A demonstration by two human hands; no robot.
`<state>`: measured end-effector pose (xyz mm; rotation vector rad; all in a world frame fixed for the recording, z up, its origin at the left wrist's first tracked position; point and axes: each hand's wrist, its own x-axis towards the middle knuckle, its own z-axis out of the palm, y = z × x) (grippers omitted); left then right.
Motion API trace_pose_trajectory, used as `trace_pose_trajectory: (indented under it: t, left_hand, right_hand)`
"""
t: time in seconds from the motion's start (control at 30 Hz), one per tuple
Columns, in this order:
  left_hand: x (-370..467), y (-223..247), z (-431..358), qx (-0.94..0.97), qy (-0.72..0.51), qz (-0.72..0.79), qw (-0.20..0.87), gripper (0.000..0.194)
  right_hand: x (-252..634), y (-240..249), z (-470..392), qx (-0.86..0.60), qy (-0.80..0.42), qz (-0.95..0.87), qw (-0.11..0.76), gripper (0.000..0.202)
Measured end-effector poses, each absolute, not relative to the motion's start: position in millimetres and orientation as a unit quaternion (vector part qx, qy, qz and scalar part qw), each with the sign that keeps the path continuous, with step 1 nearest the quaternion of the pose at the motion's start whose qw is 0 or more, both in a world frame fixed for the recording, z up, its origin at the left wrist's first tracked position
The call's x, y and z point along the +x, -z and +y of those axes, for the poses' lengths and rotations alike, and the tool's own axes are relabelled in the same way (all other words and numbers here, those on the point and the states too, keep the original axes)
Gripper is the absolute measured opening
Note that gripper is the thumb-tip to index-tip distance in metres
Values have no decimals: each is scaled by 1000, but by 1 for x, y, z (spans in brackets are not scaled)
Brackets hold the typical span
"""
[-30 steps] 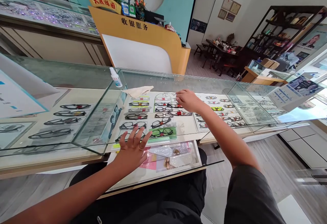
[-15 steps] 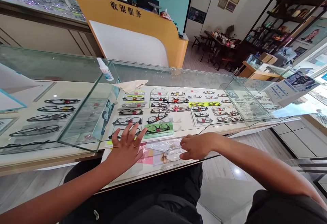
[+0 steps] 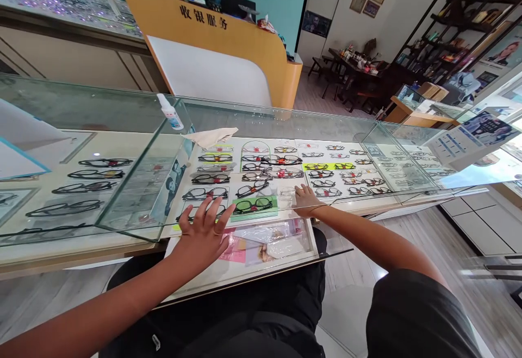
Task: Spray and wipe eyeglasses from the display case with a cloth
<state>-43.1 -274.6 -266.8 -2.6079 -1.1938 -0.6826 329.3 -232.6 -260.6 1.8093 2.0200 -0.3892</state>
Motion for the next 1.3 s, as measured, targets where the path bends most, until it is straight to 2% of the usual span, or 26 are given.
trace_pose_trajectory:
  t: [0.3,0.53,0.7,0.83,0.97,1.03,1.17,1.23,1.3]
  left_hand:
    - [-42,269,-274,-874,230,-407,133,117]
    - [-42,270,-274,-874,240,-403,123,106]
    - [-42,269,-274,-876,239,-400,122,102]
    - [-42,268,-275,-876,236,-401,127,103]
    - [-42,267,-275,-876,232,-403,129,103]
    - [-42,267,-275,-876,229,-404,132,101]
    - [-42,268,-275,-876,229,-405,126,96]
    - [-43,268,-275,-876,233,-404,119,95]
    - [-43,268,-274,-877,233,-403,118,97]
  right_hand:
    - [337,298,-197,642,124,732,190,71]
    - [339,297,-187,649,136,724,192,72]
    - [320,269,-203,631,180,722,218,70]
    - [285,235,-241,549,272,753,241,63]
    - [250,168,-286,439,374,779,246,47]
    - [241,123,-297,374,400,810,209,45]
    - [247,60,-278,485,135,863,43,38]
    - [257,58,-254,529,19,848,8,33]
    - [268,73,-229,553,-34,832,18,28]
